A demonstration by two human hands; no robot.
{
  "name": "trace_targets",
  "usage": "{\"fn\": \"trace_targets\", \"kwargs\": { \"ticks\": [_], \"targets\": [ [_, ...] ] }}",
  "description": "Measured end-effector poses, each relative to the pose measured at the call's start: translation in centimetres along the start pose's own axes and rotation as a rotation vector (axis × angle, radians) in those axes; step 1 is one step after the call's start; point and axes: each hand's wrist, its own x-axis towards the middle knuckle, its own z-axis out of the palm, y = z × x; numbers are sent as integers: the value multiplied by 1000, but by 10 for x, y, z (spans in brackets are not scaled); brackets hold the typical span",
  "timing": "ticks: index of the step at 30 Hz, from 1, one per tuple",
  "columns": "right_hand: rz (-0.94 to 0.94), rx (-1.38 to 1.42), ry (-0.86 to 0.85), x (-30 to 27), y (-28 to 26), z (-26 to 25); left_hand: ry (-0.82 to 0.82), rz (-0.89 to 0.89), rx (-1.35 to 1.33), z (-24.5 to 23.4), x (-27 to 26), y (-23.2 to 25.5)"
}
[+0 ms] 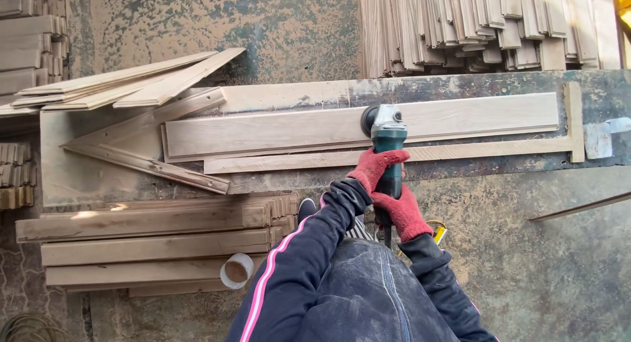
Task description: Using an angle grinder to sand or shape wooden planks.
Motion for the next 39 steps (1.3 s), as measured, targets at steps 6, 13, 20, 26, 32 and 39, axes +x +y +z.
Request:
{"fn": "trace_targets", "kwargs": {
  "ticks": [6, 13, 20, 26, 32, 39],
  "targets": [
    [-45, -141, -132, -24, -50, 44, 120, 41, -79, -41, -19, 38],
    [-125, -391, -443, -33, -88, 114, 315, 136, -261, -123, -37, 85],
    [-143, -487, -468, -26, -82, 127, 372, 183, -312, -132, -47, 98],
    [-21, -140, -302, -27, -78, 69, 243, 105, -180, -69, -22, 65],
    [13, -70, -230, -22, -66, 66, 189, 99, -174, -68, -22, 56],
    [-107, -345, -463, -23, -80, 124, 340, 157, -259, -124, -56, 101]
  ]
}}
